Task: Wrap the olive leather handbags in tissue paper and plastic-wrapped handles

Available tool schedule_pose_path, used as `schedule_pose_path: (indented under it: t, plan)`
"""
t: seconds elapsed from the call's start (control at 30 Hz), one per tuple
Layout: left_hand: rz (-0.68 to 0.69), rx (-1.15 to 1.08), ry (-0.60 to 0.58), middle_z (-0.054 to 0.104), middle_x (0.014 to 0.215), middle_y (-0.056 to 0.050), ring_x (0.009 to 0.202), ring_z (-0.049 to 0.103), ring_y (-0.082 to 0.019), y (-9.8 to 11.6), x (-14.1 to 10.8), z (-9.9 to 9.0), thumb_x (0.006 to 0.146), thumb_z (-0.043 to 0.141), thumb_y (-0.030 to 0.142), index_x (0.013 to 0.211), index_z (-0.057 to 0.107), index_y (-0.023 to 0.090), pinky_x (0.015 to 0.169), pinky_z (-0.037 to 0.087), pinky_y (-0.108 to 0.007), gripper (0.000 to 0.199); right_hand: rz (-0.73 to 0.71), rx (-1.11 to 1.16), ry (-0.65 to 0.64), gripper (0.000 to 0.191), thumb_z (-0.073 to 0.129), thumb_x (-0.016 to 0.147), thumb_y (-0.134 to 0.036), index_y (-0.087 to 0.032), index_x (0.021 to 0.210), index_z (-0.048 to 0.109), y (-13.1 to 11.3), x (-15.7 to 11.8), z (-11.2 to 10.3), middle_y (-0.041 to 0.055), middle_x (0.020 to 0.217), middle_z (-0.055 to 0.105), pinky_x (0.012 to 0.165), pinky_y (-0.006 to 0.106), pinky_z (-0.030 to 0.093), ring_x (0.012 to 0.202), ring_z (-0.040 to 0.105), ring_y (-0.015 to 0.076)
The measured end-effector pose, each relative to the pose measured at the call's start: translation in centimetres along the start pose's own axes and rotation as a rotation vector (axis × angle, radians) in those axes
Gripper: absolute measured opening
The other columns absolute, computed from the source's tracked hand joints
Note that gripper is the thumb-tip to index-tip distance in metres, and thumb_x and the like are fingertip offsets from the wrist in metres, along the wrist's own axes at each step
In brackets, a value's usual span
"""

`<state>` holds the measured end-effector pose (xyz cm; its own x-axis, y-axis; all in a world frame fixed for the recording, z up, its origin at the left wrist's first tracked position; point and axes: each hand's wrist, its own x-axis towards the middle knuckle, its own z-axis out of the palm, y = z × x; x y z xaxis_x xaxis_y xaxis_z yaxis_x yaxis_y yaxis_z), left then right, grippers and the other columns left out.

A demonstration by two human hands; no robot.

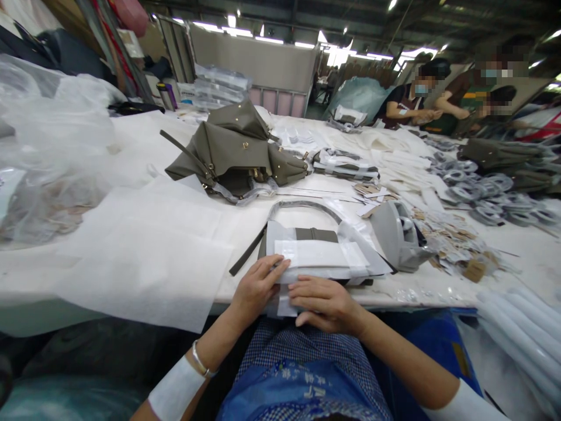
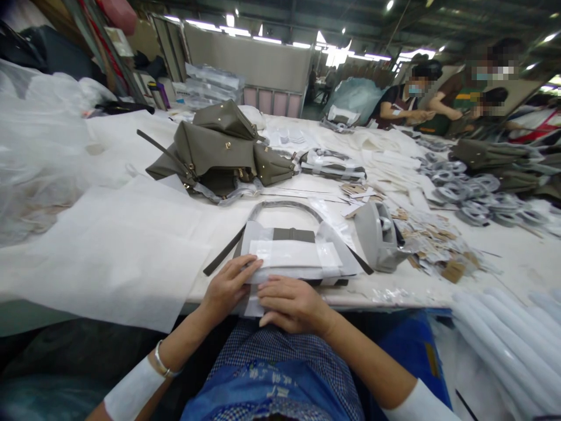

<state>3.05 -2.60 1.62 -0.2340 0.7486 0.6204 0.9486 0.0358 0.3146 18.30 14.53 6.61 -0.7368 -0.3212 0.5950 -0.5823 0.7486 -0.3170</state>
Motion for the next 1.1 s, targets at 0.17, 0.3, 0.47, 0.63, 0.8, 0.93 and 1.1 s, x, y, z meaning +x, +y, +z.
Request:
schedule_pose_path:
  t: [0.17,0.3,0.47,0.63,0.8,0.93,1.1]
  plan:
    - [-0.004,0.033,-0.016,0.056,0.135,-0.011,0.125,0.052,-0.024,0.1,0.1,-0.1,0.087,0.052,0.004,0.142,0.047,0.020,0.107,0.048,-0.042,0.058,0.210,-0.151,0.154,0.030,0.063,0.094,-0.032,-0.019,0.120,0.066,0.1,0.6,-1.0,0.0104,0.116,0.072,0.108,0.047,0.047,0.114,0.066,0.0223]
    - [0.014,0.057,-0.041,0.053,0.143,-0.010,0.131,0.047,-0.024,0.1,0.1,-0.2,0.086,0.055,0.006,0.143,0.045,0.017,0.112,0.044,-0.041,0.059,0.256,-0.395,0.028,0.046,0.062,0.093,-0.032,-0.016,0.137,0.056,1.2,0.8,0.6,0.0128,0.135,0.062,0.112,0.051,0.041,0.127,0.057,0.0279]
    - [-0.016,0.038,-0.117,0.050,0.147,-0.009,0.138,0.041,-0.026,1.1,0.5,-1.4,0.084,0.056,0.012,0.145,0.043,0.015,0.116,0.039,-0.044,0.062,0.227,-0.491,0.019,0.051,0.051,0.095,-0.013,-0.020,0.145,0.048,1.9,0.1,1.8,0.0083,0.138,0.060,0.114,0.045,0.039,0.130,0.055,0.0238]
    - [-0.036,0.091,-0.151,0.056,0.141,-0.013,0.135,0.046,-0.029,2.3,1.7,-2.5,0.089,0.062,0.034,0.141,0.048,0.013,0.113,0.043,-0.047,0.058,0.258,-0.505,0.073,0.049,0.056,0.095,-0.021,-0.020,0.144,0.049,1.9,-0.5,2.7,0.0093,0.137,0.060,0.113,0.045,0.039,0.128,0.056,0.0248]
    - [0.065,0.269,-0.138,0.064,0.131,-0.013,0.127,0.056,-0.027,1.9,2.4,-1.6,0.094,0.049,0.012,0.132,0.056,0.012,0.112,0.043,-0.048,0.039,0.284,-0.497,0.128,0.045,0.056,0.096,-0.019,-0.022,0.141,0.053,2.2,-0.3,3.2,0.0079,0.135,0.062,0.112,0.043,0.040,0.126,0.058,0.0227]
    - [0.115,0.250,-0.076,0.063,0.132,-0.014,0.129,0.055,-0.025,1.2,1.8,-1.0,0.095,0.047,0.010,0.130,0.056,0.010,0.110,0.046,-0.045,0.036,0.215,-0.458,0.131,0.045,0.052,0.096,-0.012,-0.025,0.140,0.054,1.5,-1.1,2.7,0.0054,0.134,0.063,0.113,0.043,0.040,0.127,0.057,0.0196]
    - [0.108,0.214,-0.043,0.062,0.134,-0.012,0.130,0.053,-0.023,1.0,1.1,-0.6,0.095,0.046,0.008,0.135,0.054,0.014,0.110,0.047,-0.043,0.041,-0.026,-0.361,0.053,0.040,0.053,0.096,-0.012,-0.019,0.136,0.056,-0.4,-3.7,4.0,0.0050,0.130,0.066,0.113,0.042,0.042,0.130,0.054,0.0181]
